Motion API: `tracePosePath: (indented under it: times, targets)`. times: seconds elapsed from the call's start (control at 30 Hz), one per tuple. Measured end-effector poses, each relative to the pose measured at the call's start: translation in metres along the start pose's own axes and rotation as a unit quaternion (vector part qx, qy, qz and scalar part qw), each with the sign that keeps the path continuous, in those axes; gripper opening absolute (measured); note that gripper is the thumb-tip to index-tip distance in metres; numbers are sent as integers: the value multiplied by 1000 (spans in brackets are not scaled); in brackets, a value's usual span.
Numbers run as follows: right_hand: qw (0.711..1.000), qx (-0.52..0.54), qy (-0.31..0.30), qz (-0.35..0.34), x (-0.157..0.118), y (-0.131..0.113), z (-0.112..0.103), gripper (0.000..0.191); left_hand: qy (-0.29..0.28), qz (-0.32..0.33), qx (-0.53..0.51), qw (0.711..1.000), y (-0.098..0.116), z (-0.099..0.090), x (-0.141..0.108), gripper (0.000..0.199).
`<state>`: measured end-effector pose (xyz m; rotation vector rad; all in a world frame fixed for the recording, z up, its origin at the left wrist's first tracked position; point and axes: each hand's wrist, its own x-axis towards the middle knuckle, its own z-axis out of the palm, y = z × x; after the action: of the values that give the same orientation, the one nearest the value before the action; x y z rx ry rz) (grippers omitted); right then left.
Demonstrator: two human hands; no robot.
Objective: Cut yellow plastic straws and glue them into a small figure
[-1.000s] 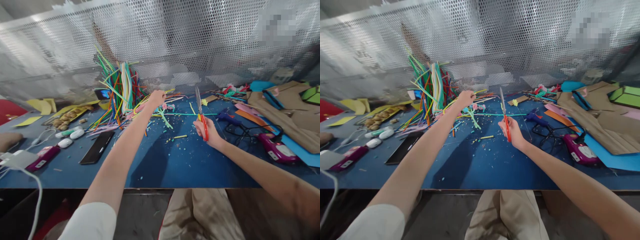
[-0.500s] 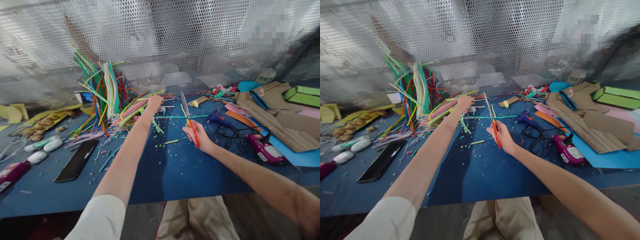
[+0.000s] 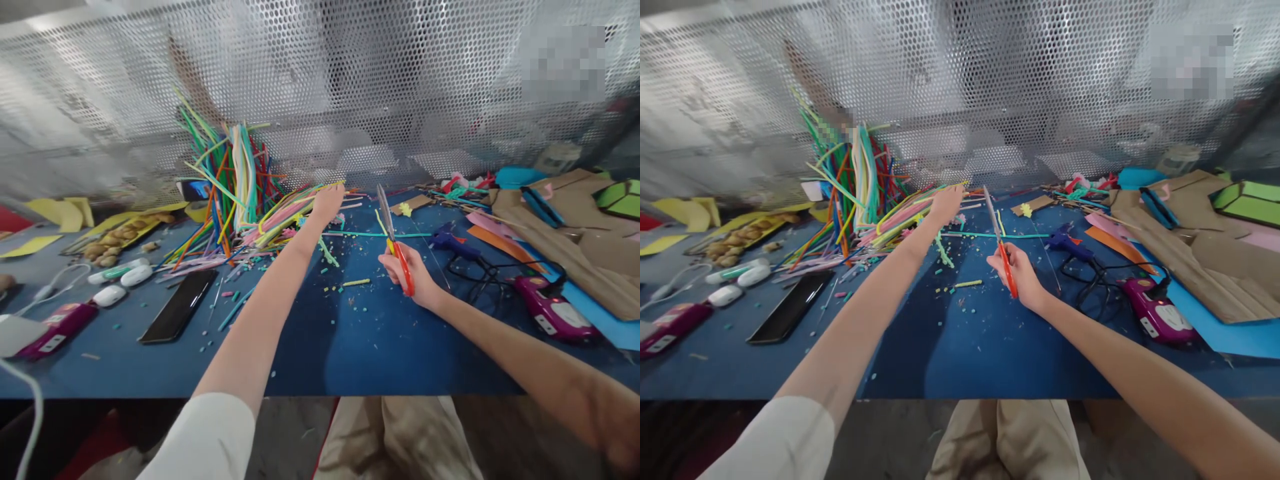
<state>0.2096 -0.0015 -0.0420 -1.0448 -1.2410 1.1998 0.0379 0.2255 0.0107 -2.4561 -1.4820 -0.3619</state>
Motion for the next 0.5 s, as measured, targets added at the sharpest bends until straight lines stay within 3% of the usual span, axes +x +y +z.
tracePosePath:
  times: [0.13,0.23,0.37,0.5]
  targets:
    - [998,-27,51,-25,-2,-7,2,29,42,71,-31,996,19,-22,-22,32]
    - [995,-36,68,-69,-3,-16,6,32,64,107,-77,989,35,-39,-51,26]
    - [988,44,73,-131,-1,-20,7,40,104,113,-194,969,54,-57,-101,18]
    - [987,31,64,-147,2,-14,5,42,100,113,-269,951,68,-66,-144,14]
